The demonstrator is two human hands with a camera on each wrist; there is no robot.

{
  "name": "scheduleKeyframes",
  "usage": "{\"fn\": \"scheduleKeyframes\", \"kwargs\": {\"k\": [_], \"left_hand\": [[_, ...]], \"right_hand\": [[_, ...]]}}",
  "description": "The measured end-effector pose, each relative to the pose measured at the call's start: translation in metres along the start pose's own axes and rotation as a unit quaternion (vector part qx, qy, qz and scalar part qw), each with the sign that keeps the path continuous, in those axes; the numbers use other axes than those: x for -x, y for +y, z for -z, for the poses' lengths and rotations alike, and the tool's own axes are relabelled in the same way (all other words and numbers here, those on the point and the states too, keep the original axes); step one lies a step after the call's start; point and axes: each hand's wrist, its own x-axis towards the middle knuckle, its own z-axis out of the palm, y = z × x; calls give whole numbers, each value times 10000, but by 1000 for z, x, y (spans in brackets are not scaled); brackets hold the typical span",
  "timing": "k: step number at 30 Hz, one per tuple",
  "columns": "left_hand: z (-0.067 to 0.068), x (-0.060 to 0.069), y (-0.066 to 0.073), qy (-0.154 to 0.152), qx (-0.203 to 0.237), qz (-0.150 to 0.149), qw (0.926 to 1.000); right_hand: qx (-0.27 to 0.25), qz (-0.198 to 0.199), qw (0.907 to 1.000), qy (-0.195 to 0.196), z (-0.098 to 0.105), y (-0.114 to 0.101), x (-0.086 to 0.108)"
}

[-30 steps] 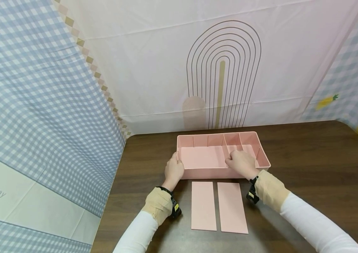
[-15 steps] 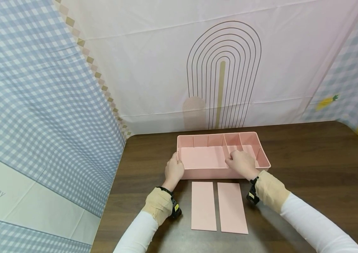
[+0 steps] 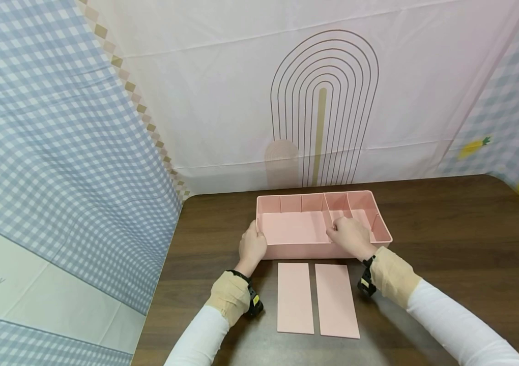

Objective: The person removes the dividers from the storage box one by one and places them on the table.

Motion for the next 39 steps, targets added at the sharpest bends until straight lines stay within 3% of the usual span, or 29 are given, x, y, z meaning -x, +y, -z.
{"fn": "scheduleKeyframes", "kwargs": {"k": [39], "left_hand": [[0,-1,1,41,-28,51,10000]], "right_hand": [[-698,149,9972,231,1,4,-2]]}}
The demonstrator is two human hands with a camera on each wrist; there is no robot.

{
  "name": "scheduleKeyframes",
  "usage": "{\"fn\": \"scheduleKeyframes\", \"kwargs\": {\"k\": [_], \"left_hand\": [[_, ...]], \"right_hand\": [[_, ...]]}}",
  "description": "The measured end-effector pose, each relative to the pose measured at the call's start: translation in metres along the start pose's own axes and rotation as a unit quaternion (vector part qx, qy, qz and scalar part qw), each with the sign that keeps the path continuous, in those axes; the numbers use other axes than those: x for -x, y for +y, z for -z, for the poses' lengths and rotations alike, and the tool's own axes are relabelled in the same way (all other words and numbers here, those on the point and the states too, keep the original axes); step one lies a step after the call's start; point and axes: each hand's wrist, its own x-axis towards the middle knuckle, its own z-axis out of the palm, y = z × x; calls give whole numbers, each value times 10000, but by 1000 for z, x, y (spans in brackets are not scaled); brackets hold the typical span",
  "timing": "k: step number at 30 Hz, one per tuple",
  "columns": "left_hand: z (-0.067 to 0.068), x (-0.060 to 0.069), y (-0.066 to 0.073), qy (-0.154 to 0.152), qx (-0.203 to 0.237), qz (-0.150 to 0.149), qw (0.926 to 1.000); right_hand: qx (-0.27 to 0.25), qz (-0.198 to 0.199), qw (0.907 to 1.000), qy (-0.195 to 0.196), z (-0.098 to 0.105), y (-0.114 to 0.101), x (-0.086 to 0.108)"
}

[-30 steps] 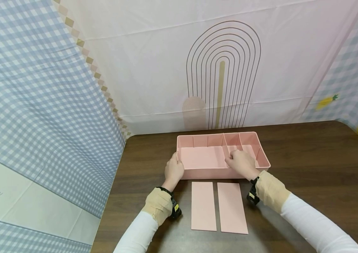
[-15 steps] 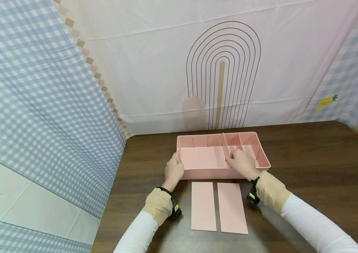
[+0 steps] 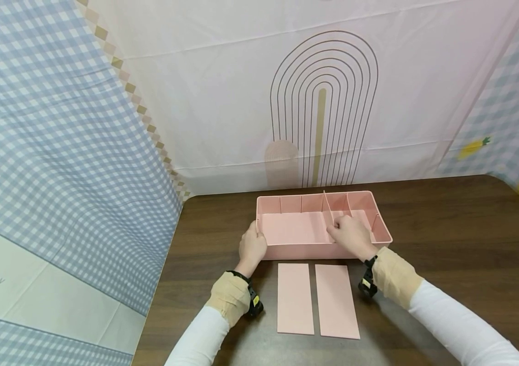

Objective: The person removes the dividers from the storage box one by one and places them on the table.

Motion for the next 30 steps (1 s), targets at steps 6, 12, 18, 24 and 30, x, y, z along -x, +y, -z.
{"fn": "scheduleKeyframes", "kwargs": {"k": [6,12,18,24,30], "left_hand": [[1,0,0,-25,22,27,10000],[1,1,0,-63,15,30,10000],[1,0,0,-55,10,-4,10000],[0,-1,0,-47,4,-18,10000],[1,0,-1,-74,49,-12,10000]], "right_hand": [[23,138,9997,199,0,-1,0],[103,215,9993,273,0,-1,0],[97,282,9990,320,2,-3,0],[112,313,9988,353,3,-4,1],[52,376,9984,408,4,-5,1]]}}
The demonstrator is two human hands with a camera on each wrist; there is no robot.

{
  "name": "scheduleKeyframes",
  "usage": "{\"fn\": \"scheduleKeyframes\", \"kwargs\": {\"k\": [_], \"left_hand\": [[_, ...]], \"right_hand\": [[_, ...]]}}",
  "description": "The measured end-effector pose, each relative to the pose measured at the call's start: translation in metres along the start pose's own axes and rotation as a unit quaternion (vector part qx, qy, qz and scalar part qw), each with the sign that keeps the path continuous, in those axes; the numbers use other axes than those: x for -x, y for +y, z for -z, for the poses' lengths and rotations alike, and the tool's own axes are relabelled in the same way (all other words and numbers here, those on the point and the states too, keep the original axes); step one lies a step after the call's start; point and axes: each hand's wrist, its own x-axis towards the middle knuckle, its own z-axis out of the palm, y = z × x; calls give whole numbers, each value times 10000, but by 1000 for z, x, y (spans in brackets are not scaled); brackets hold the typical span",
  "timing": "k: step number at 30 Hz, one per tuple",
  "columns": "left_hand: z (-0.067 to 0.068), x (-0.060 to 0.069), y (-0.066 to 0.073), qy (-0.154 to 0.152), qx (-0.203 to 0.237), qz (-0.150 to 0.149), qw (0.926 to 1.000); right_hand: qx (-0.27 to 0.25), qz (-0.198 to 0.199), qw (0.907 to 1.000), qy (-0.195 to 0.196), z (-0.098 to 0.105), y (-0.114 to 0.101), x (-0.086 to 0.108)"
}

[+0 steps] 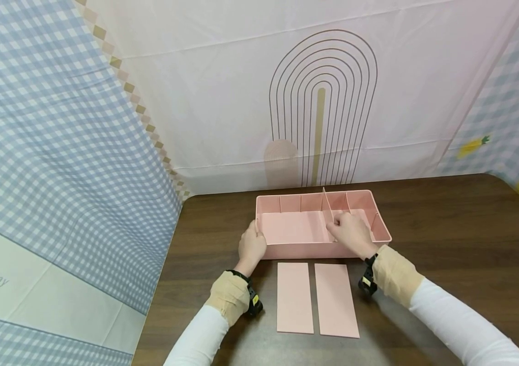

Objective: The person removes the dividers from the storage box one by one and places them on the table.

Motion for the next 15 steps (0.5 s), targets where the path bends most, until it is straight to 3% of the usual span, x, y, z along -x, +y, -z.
{"fn": "scheduleKeyframes", "kwargs": {"k": [15], "left_hand": [[1,1,1,3,3,62,10000]], "right_hand": [[-99,234,9986,466,2,0,0]]}}
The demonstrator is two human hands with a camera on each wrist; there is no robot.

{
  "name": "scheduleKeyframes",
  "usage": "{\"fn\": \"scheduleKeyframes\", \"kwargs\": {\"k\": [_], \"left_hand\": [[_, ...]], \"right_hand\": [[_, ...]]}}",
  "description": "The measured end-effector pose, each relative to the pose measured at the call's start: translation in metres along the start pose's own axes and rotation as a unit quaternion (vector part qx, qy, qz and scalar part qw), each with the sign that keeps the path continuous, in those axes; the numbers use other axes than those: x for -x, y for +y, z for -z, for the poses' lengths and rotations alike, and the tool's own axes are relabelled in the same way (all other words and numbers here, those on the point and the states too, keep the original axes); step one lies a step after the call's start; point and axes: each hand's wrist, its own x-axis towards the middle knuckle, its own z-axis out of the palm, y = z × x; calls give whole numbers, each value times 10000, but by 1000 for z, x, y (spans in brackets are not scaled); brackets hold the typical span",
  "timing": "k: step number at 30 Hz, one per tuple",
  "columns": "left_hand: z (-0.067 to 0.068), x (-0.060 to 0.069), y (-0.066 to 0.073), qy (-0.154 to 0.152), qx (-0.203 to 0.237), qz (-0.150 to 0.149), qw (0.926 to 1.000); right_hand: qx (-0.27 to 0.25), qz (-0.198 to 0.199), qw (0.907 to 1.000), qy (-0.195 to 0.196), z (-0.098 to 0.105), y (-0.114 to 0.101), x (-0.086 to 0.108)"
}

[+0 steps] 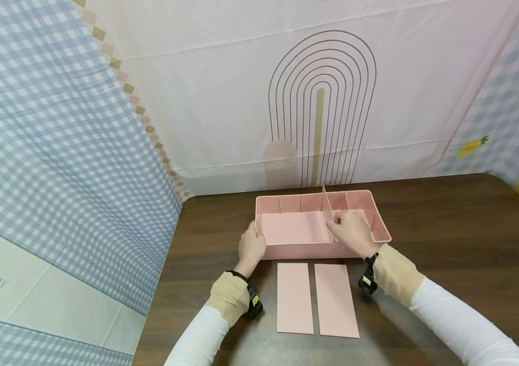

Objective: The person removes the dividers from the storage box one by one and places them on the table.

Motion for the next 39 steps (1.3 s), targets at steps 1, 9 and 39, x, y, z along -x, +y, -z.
{"fn": "scheduleKeyframes", "kwargs": {"k": [1,9,39], "left_hand": [[0,0,0,4,-2,4,10000],[0,0,0,13,-19,-12,10000],[0,0,0,49,-18,-18,10000]], "right_hand": [[-5,-1,10000,5,0,0,0],[-89,-113,9999,10,4,-4,-1],[-190,-231,9995,-109,17,-15,-4]]}}
